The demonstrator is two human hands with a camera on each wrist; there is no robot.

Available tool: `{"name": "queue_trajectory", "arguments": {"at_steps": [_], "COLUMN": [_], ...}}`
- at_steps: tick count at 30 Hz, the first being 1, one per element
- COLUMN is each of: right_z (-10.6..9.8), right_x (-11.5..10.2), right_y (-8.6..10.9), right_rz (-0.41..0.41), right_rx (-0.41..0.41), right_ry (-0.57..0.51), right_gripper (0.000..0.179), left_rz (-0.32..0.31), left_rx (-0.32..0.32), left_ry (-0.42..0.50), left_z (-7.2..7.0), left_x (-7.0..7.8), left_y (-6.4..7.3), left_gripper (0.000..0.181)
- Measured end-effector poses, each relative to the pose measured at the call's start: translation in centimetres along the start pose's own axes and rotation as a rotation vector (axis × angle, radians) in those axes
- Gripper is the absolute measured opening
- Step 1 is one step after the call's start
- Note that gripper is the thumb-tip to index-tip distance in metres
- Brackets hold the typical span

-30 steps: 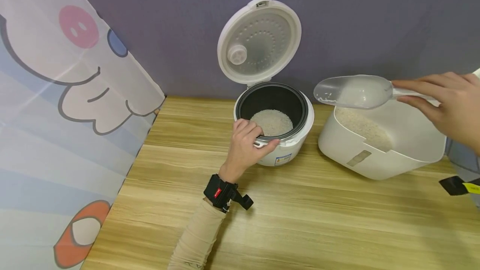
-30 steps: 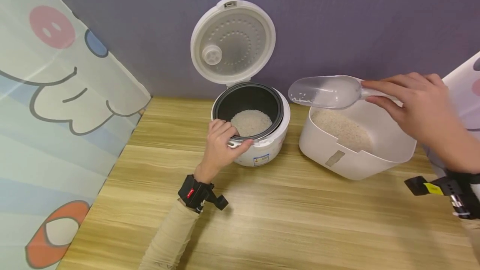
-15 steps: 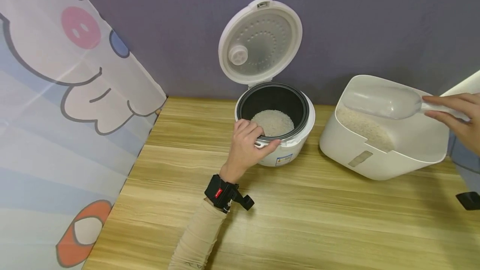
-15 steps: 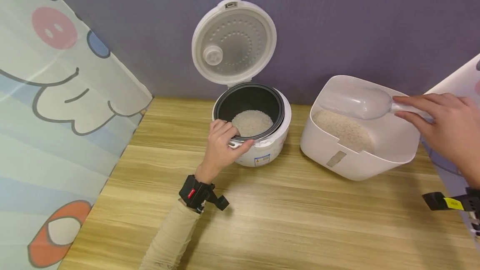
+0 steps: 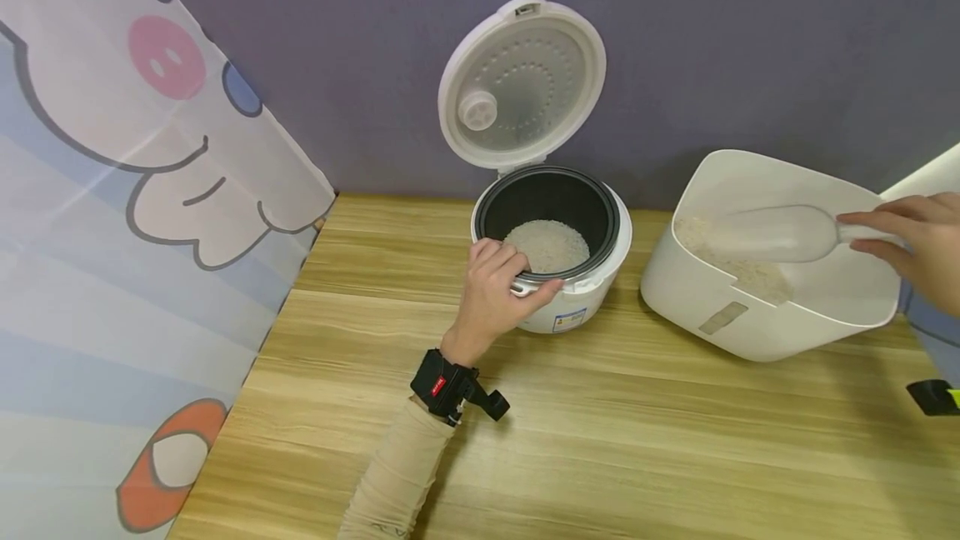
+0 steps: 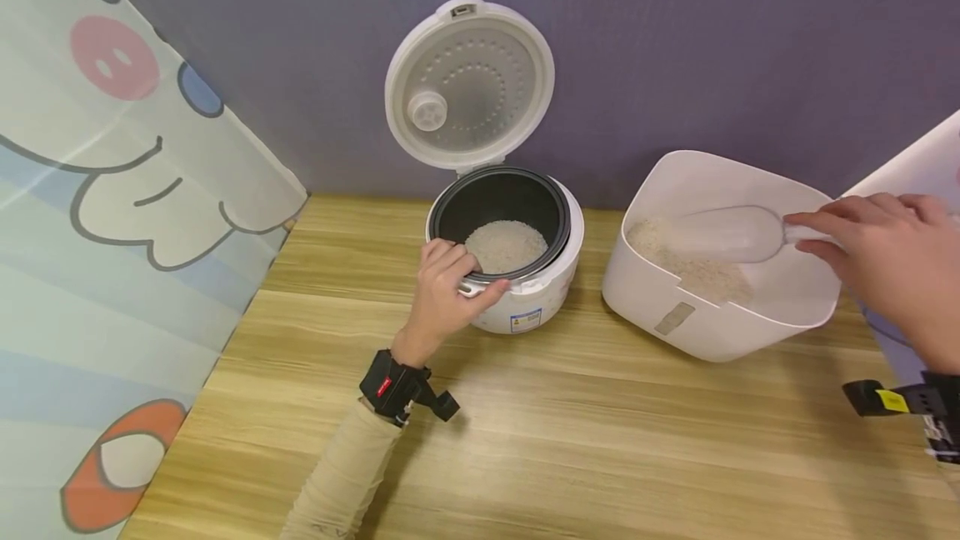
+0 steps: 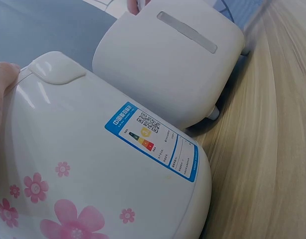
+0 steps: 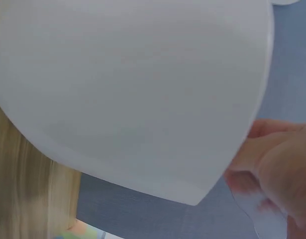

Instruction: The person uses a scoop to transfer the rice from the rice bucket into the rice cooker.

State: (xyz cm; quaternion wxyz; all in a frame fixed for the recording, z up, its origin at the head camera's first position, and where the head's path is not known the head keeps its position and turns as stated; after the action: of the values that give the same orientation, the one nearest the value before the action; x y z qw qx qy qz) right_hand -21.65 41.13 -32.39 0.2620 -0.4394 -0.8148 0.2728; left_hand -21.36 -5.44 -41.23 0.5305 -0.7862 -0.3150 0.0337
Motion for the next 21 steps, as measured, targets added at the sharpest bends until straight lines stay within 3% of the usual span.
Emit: {"name": "queue_trajectory", "arguments": {"at_steps": [4, 5, 6, 9, 10, 11, 12, 13, 17, 21], "right_z": [0.30, 0.38, 0.48, 0.72, 0.76, 0.81, 0.85, 0.86, 0.78, 0.79], "right_x": [0.01, -0.02, -0.04, -0.19, -0.32, -0.45, -0.57, -0.70, -0.96, -0.68], "right_y": [-0.31, -0.37, -0.38, -0.32, -0.32, -0.31, -0.30, -0.33, -0.30, 0.11], "right_rz": [-0.055, -0.060, -0.068, -0.077, -0.073, -0.069, -0.064, -0.057, -0.066, -0.099], "right_rx": [-0.052, -0.058, -0.059, -0.070, -0.073, -0.076, -0.083, -0.096, -0.131, -0.174], "right_ry": [0.089, 0.100, 0.109, 0.136, 0.148, 0.155, 0.162, 0.175, 0.221, 0.194], "right_gripper": [0.086, 0.072, 0.070, 0.014, 0.009, 0.026, 0.026, 0.040, 0.035, 0.033], "left_rz": [0.000, 0.001, 0.002, 0.006, 0.006, 0.006, 0.006, 0.007, 0.010, 0.007], "left_rx": [0.001, 0.001, 0.002, 0.005, 0.005, 0.005, 0.004, 0.003, 0.001, 0.000], "left_ry": [0.001, 0.002, 0.001, 0.000, -0.001, -0.001, -0.002, -0.003, -0.003, -0.001], "left_z": [0.04, 0.05, 0.06, 0.05, 0.03, 0.02, -0.01, -0.02, -0.01, -0.02], "left_x": [0.01, 0.02, 0.02, 0.03, 0.03, 0.03, 0.03, 0.02, 0.02, -0.01], "left_y": [0.00, -0.01, -0.01, 0.00, 0.00, 0.00, 0.00, 0.00, -0.02, -0.03], "left_gripper": [0.053, 0.053, 0.052, 0.053, 0.053, 0.052, 0.052, 0.052, 0.052, 0.053]}}
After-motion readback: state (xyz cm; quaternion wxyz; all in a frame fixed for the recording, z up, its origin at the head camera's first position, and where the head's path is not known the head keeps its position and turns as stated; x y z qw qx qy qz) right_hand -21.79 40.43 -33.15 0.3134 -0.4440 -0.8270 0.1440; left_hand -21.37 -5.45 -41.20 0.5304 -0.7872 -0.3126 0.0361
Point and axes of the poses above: each hand's wrist, its own y-axis away from the middle knuckle, its own z-axis out of the palm, x = y × z, the point moved 2 cm from there along -y, towards the middle knuckle, and after that the axes turned 8 degrees about y, right-handed, at the moved point
